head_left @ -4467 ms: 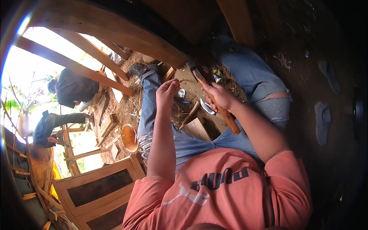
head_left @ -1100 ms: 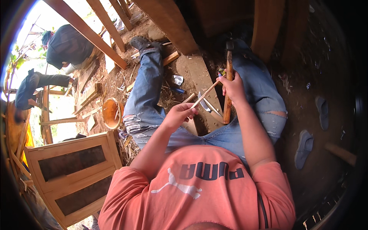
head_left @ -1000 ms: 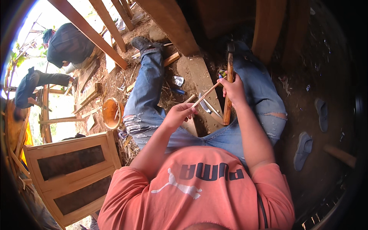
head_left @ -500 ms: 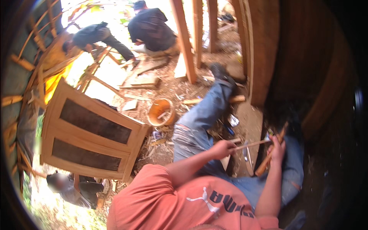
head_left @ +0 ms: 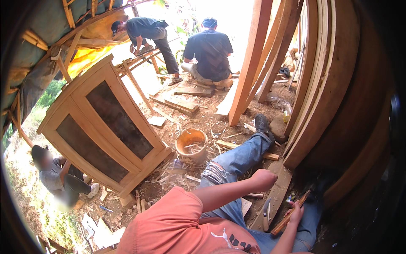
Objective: The person sits on the ground and uses a hammer to drive nails into a wooden frame. They repeatedly pick up nails and strike them into the wood, occasionally adjusting the wood pieces.
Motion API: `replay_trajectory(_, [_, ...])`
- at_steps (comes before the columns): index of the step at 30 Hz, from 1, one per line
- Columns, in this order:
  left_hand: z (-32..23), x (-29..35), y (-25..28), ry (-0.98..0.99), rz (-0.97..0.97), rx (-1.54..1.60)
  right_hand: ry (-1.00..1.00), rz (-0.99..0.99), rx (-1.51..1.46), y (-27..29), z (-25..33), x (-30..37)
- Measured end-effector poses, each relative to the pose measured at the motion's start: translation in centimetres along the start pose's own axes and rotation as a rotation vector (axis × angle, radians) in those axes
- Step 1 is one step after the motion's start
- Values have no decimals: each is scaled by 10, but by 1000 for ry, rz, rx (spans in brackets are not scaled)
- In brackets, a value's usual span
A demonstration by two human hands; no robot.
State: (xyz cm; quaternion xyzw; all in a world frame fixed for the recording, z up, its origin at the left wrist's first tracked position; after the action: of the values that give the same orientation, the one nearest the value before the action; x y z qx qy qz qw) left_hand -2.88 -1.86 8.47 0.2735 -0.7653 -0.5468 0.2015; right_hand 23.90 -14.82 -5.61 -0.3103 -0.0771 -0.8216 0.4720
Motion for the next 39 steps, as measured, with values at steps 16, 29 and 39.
replay_trajectory(16, [-25,-35,-7,93,-11,202,-45,-3,-70,8,-3,-3])
replay_trajectory(29, [-28,-52,-22,15,-60,180,-43,-13,-86,10,-5,-10])
replay_trajectory(39, [-41,-51,-27,-16,-316,189,-59,-19,-108,14,-10,-10])
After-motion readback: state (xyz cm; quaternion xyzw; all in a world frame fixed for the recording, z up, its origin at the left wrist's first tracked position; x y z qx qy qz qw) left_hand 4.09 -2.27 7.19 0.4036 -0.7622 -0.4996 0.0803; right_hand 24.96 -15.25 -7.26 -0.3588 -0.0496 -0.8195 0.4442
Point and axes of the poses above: each hand's wrist, its own x-axis away from the middle knuckle, its own y-axis out of the back of the hand, z = x × y, the point moved 2 cm from there along -x, towards the middle knuckle, and after that the axes turned 10 degrees about -y, right-handed, at the moved point
